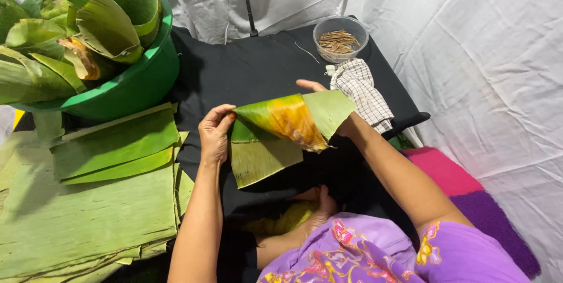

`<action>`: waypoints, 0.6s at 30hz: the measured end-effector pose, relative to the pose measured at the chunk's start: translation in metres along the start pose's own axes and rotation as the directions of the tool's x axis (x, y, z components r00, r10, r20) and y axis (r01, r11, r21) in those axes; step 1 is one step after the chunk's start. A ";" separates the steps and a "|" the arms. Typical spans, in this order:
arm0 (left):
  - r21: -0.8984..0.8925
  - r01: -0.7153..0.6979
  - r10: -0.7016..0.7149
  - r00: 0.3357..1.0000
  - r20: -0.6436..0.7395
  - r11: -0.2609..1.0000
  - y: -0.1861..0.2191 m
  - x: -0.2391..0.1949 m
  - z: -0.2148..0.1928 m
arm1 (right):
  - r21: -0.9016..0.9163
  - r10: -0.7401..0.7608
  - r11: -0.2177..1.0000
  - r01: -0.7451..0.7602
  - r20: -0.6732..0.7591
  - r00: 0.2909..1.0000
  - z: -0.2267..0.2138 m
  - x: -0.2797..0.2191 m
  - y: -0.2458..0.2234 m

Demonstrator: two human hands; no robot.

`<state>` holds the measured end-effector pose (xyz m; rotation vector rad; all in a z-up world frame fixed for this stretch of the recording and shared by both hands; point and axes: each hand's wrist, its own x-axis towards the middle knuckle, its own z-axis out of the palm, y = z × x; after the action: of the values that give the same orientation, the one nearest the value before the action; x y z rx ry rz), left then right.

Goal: Cleaning banana leaves with a cloth and folding them into cones, which are then secured with small wooden sticks.

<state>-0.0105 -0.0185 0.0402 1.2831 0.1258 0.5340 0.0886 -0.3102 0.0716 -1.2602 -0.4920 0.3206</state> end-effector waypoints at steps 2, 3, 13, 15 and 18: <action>0.002 -0.020 0.020 1.000 -0.005 1.000 0.001 0.001 0.002 | -0.053 -0.035 0.998 0.036 0.029 0.999 0.002 -0.011 -0.003; 0.005 -0.040 0.040 0.999 -0.010 0.999 0.002 0.001 0.003 | -0.103 -0.068 0.992 0.074 0.060 0.996 0.003 -0.017 -0.004; 0.097 0.005 -0.019 0.989 0.145 0.995 0.044 -0.009 0.007 | -0.356 -0.231 0.879 0.318 0.265 0.936 0.009 -0.022 -0.036; 0.200 0.135 -0.199 0.915 0.350 0.970 0.064 -0.013 0.008 | -0.422 -0.272 0.812 0.404 0.340 0.900 0.006 -0.013 -0.048; 0.495 0.187 -0.430 0.789 0.439 0.848 0.107 -0.028 0.032 | -0.476 -0.307 0.730 0.490 0.412 0.858 -0.004 -0.008 -0.064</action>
<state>-0.0558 -0.0398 0.1443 1.7604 -0.0171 -0.1817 0.0811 -0.3353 0.1309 -1.6425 -1.1851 -0.0212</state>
